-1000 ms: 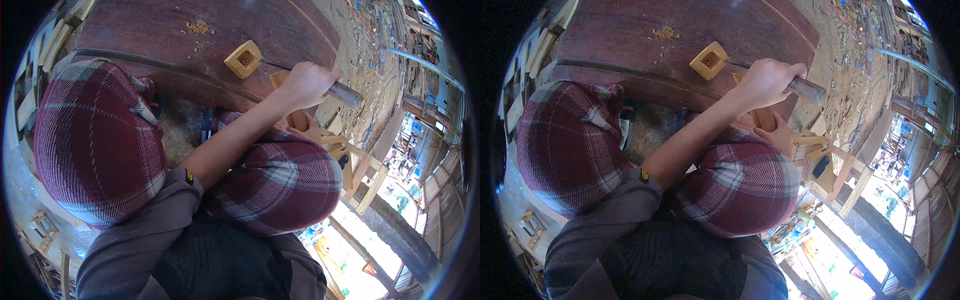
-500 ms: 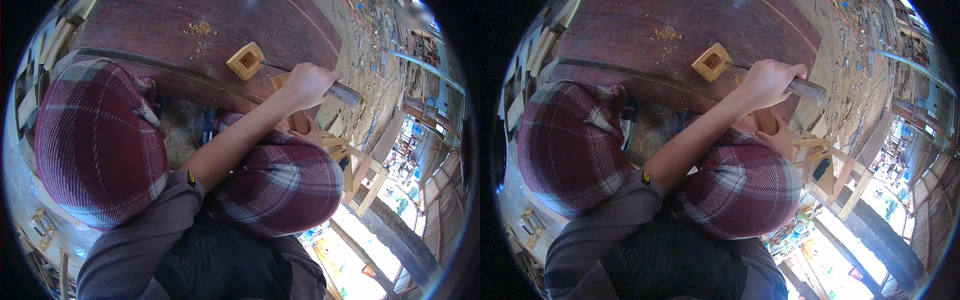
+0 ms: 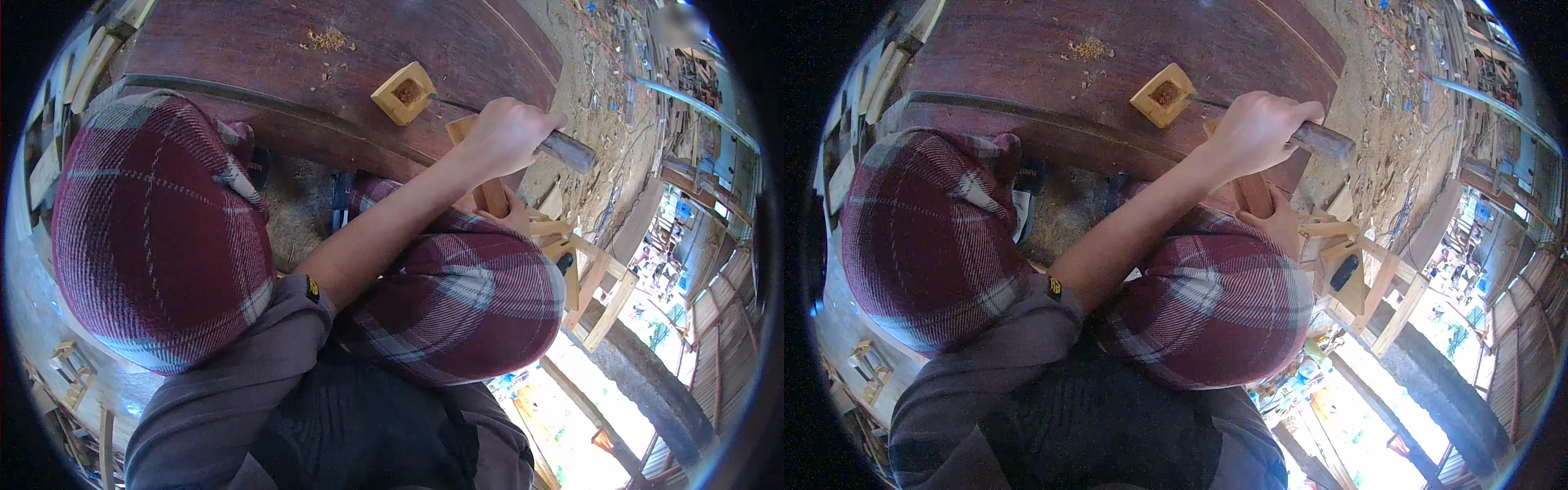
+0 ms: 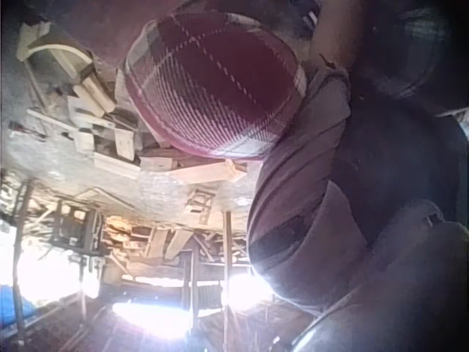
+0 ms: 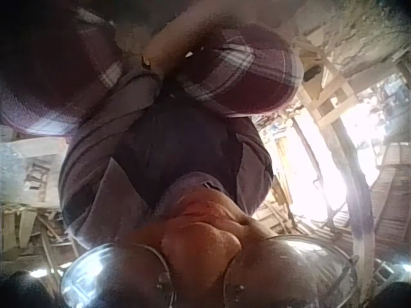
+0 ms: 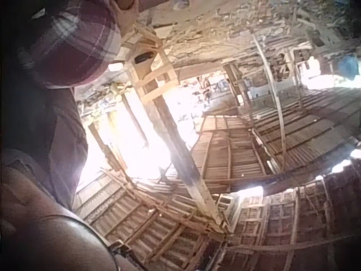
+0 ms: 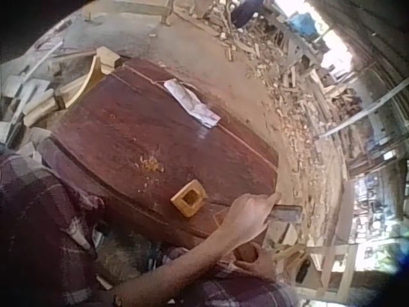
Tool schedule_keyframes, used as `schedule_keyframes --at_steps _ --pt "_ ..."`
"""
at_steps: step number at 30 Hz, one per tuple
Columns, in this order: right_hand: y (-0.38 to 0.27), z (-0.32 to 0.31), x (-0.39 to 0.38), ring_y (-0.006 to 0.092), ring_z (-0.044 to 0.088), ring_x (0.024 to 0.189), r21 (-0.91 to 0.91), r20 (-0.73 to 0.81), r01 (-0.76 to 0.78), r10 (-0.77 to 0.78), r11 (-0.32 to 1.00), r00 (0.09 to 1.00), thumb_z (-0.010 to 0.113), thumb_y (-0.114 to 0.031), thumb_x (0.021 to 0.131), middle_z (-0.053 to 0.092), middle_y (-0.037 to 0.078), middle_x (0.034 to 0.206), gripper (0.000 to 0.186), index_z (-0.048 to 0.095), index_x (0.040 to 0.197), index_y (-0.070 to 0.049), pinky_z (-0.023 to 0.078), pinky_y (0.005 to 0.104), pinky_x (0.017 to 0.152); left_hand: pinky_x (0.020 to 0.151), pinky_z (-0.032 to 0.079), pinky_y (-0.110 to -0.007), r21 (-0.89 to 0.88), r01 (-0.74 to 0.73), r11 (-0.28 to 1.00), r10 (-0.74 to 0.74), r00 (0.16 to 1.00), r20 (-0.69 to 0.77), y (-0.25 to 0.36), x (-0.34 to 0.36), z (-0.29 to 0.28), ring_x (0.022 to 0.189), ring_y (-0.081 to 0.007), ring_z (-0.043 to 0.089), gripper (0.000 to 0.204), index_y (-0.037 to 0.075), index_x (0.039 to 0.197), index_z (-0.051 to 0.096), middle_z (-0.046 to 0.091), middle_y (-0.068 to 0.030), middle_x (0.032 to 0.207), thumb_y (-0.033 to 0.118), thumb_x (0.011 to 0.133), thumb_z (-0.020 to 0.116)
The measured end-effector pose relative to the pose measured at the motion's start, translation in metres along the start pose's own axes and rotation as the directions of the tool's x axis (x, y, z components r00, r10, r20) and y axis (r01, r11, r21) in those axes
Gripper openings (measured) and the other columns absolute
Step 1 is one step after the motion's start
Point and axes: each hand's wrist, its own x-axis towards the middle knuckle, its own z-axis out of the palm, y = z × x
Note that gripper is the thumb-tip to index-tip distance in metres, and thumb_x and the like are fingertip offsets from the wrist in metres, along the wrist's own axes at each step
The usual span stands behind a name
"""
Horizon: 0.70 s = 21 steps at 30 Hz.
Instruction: Chiseling and carving a wooden component in a workshop environment.
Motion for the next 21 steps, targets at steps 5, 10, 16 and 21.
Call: schedule_keyframes --at_steps 5,10,16,21 --pt "0.000 -0.002 0.000 0.0291 0.066 0.104 -0.043 -0.010 0.008 -0.009 0.999 1.000 0.086 -0.035 0.063 0.068 0.018 0.113 0.078 0.057 0.128 -0.004 0.050 0.0383 0.090 0.067 0.051 -0.039 0.020 0.013 1.000 -0.011 0.996 -0.085 0.001 -0.001 0.005 0.073 -0.0248 0.066 0.034 0.016 0.096 0.061 0.064 -0.0034 0.073 0.012 0.065 0.075" --pt "0.001 0.000 -0.001 0.0286 0.067 0.101 0.022 -0.035 0.037 -0.036 0.999 0.999 0.086 -0.036 0.063 0.069 0.018 0.109 0.077 0.058 0.127 -0.003 0.050 0.0379 0.088 0.068 0.050 -0.039 0.028 0.015 0.999 -0.010 0.984 -0.178 0.000 0.000 0.004 0.072 -0.0242 0.066 0.034 0.016 0.096 0.062 0.062 -0.0025 0.072 0.012 0.064 0.075" --pt "-0.004 -0.006 -0.003 0.0282 0.067 0.099 -0.034 -0.022 -0.004 0.004 0.999 1.000 0.086 -0.035 0.063 0.069 0.018 0.106 0.076 0.058 0.126 -0.003 0.050 0.0376 0.087 0.068 0.052 -0.039 0.019 0.073 0.997 -0.070 0.990 -0.123 -0.003 0.011 0.001 0.072 -0.0256 0.066 0.031 0.016 0.096 0.064 0.065 -0.0047 0.073 0.015 0.068 0.075" --pt "-0.008 -0.001 -0.007 0.0285 0.067 0.100 -0.030 -0.050 -0.019 0.017 0.999 0.999 0.086 -0.034 0.063 0.068 0.018 0.109 0.076 0.058 0.127 -0.004 0.050 0.0383 0.088 0.065 0.054 -0.039 0.043 0.078 0.996 -0.080 0.995 0.053 -0.006 0.009 0.004 0.071 -0.0267 0.068 0.035 0.017 0.101 0.066 0.068 -0.0066 0.075 0.015 0.068 0.074"
